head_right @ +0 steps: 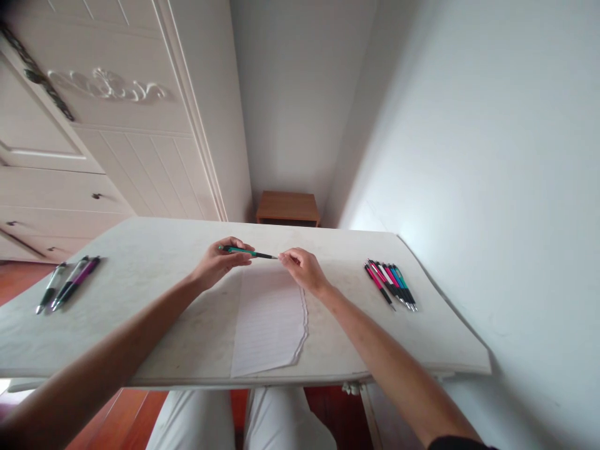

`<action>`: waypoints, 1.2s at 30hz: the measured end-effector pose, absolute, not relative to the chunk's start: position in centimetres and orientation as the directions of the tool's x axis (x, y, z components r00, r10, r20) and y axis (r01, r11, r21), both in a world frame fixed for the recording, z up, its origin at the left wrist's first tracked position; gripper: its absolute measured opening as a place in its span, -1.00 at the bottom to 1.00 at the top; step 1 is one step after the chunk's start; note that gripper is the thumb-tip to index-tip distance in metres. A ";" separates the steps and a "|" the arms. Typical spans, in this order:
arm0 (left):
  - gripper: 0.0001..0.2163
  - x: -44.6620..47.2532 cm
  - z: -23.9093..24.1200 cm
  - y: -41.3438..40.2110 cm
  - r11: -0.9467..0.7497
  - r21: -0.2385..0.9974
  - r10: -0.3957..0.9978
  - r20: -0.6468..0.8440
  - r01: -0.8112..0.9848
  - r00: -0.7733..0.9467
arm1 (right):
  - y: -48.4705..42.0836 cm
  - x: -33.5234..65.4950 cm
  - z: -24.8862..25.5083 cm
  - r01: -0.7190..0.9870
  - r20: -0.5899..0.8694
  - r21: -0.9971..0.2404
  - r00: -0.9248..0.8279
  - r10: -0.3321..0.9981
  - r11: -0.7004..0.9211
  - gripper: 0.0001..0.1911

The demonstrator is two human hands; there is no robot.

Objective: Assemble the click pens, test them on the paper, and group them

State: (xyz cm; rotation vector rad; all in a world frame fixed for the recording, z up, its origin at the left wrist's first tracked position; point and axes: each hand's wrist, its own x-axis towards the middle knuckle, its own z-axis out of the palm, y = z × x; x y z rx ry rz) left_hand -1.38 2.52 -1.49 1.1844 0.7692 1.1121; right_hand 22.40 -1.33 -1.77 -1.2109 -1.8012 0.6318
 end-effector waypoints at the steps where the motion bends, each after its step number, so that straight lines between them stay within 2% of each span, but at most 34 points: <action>1: -0.65 -1.4 -1.5 2.5 -0.014 0.967 0.950 0.092 -0.254 0.299 | -1.0 22.1 -1.8 0.483 0.343 -0.784 -0.187 0.921 0.390 -0.56; 4: -0.64 -1.3 -1.7 2.4 -0.061 0.968 0.955 0.128 -0.245 0.268 | -0.3 21.5 -2.0 0.442 0.251 -0.836 -0.219 0.943 0.325 -0.50; 7: -0.64 -1.0 -1.8 2.4 -0.098 0.975 0.955 0.148 -0.199 0.255 | 0.2 21.2 -2.3 0.328 0.222 -0.904 -0.194 0.956 0.276 -0.49; 9: -0.66 -0.9 -2.0 2.5 -0.157 0.984 0.952 0.174 -0.087 0.252 | 0.3 21.3 -2.4 0.239 0.208 -0.941 -0.150 0.966 0.240 -0.50; 11: -0.71 -0.8 -2.5 2.5 -0.298 0.949 0.933 0.267 0.102 0.241 | 0.2 21.4 -2.4 0.160 0.187 -0.966 -0.103 0.977 0.202 -0.53; 13: -0.79 -0.7 -2.9 2.4 -0.485 0.823 0.868 0.409 0.295 0.283 | -0.1 21.6 -2.4 0.116 0.167 -0.977 -0.095 0.981 0.177 -0.57; 15: -0.86 -0.6 -3.2 2.2 -0.637 0.663 0.770 0.520 0.394 0.370 | -0.4 21.6 -2.4 0.129 0.158 -0.976 -0.132 0.979 0.175 -0.59; 19: -0.85 -0.2 -2.9 1.4 -0.794 0.443 0.605 0.636 0.416 0.479 | -1.0 21.4 -2.3 0.191 0.183 -0.958 -0.170 0.968 0.214 -0.58; 23: -0.85 0.3 -2.5 0.7 -0.856 0.274 0.492 0.693 0.439 0.527 | -1.4 21.0 -2.2 0.209 0.203 -0.948 -0.184 0.962 0.240 -0.57; 27: -0.88 0.5 -2.4 0.7 -0.858 0.250 0.482 0.695 0.449 0.533 | -1.6 20.9 -2.2 0.229 0.210 -0.940 -0.198 0.957 0.254 -0.57; 36: -0.81 0.5 -2.3 0.5 -0.802 0.326 0.582 0.616 0.501 0.531 | -1.6 21.0 -2.0 0.302 0.253 -0.899 -0.234 0.939 0.318 -0.54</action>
